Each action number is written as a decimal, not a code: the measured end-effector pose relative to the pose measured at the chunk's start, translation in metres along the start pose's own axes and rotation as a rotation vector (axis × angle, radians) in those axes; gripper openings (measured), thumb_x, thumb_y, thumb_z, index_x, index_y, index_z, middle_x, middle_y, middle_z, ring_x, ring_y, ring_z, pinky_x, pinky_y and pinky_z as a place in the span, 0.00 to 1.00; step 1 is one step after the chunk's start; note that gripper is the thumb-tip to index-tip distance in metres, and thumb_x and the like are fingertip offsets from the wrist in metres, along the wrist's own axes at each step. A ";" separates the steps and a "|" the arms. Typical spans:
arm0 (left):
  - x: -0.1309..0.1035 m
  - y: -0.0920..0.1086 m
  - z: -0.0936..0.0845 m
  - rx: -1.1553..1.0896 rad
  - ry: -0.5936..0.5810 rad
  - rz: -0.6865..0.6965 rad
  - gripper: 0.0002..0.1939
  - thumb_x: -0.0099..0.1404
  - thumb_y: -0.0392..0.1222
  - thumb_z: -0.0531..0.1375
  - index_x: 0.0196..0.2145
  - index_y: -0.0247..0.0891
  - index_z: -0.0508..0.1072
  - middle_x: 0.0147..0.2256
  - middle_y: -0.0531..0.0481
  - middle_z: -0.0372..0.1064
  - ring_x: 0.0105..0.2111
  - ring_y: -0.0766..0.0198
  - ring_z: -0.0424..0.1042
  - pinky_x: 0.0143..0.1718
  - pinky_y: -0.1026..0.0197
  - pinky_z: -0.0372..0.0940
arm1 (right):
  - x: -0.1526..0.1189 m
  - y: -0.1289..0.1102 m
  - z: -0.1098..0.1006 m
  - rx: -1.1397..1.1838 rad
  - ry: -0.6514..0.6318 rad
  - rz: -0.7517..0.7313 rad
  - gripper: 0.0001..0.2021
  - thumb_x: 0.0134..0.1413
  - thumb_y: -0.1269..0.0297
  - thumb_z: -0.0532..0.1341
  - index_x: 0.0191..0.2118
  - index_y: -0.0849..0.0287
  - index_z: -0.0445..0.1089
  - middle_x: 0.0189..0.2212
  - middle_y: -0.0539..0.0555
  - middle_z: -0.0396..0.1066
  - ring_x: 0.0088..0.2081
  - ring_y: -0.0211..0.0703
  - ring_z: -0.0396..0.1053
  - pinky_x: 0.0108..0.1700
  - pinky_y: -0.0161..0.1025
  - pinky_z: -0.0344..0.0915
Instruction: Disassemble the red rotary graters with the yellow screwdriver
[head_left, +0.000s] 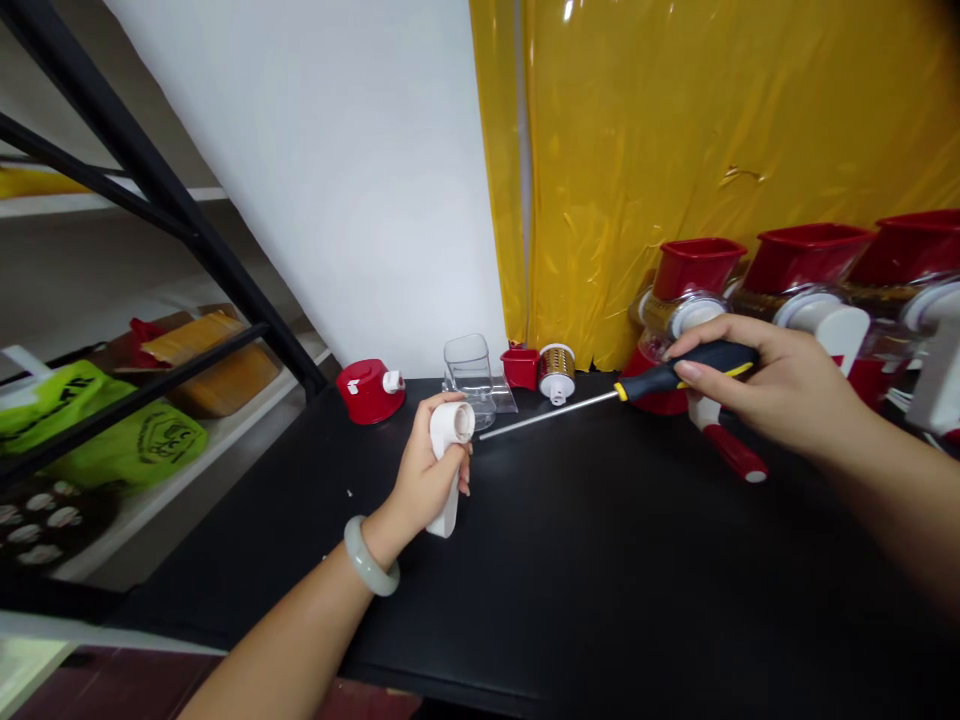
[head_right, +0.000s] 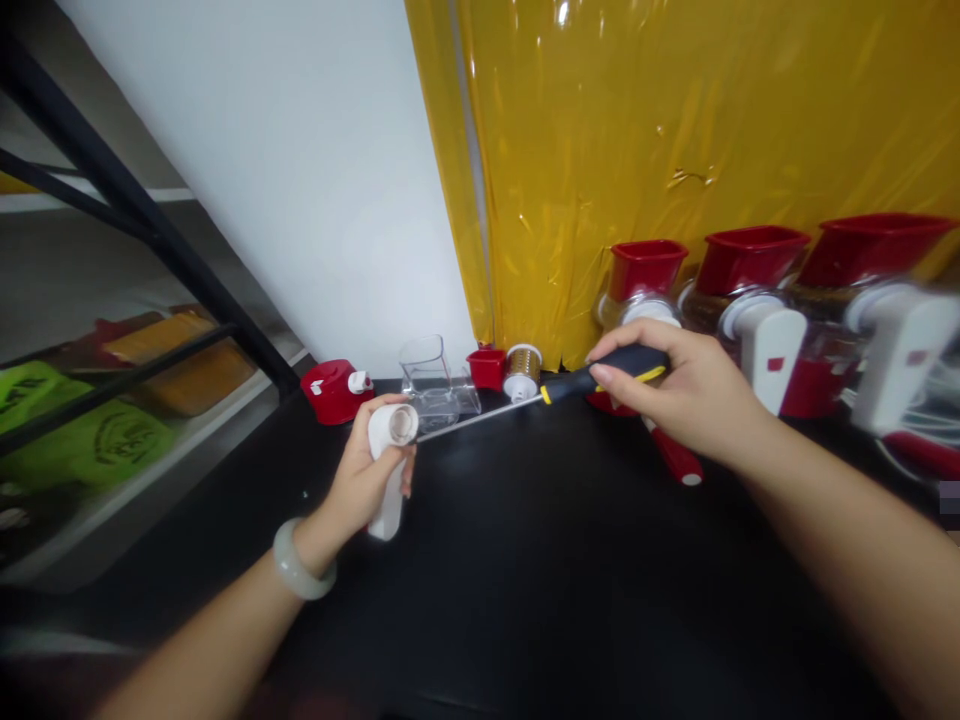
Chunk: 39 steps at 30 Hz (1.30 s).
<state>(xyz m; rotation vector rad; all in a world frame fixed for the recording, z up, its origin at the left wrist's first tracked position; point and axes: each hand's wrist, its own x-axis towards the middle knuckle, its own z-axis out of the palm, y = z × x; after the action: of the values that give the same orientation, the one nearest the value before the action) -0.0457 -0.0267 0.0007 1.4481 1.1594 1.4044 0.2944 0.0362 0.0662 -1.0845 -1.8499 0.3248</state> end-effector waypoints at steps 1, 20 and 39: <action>0.000 0.000 0.000 0.004 0.002 -0.001 0.25 0.61 0.31 0.58 0.55 0.46 0.60 0.28 0.59 0.64 0.17 0.71 0.66 0.16 0.68 0.66 | 0.000 0.000 -0.001 0.003 0.003 -0.001 0.13 0.49 0.49 0.67 0.34 0.52 0.76 0.27 0.49 0.75 0.24 0.41 0.69 0.30 0.40 0.67; 0.000 0.007 -0.002 0.322 -0.185 -0.118 0.28 0.57 0.39 0.68 0.54 0.45 0.66 0.31 0.53 0.68 0.26 0.61 0.71 0.19 0.63 0.69 | 0.001 -0.002 0.002 -0.004 -0.114 0.044 0.16 0.48 0.48 0.67 0.33 0.56 0.76 0.23 0.50 0.74 0.21 0.39 0.68 0.28 0.38 0.65; -0.005 0.004 -0.004 0.164 0.075 0.222 0.24 0.66 0.43 0.63 0.55 0.48 0.57 0.37 0.54 0.64 0.23 0.70 0.69 0.23 0.63 0.71 | -0.012 -0.018 -0.008 -0.006 0.349 0.084 0.10 0.46 0.54 0.68 0.31 0.54 0.77 0.19 0.47 0.68 0.18 0.35 0.58 0.22 0.35 0.54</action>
<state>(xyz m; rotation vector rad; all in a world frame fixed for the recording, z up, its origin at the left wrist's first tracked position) -0.0490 -0.0325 0.0034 1.6943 1.2145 1.5553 0.2929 0.0147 0.0743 -1.1447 -1.4997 0.1651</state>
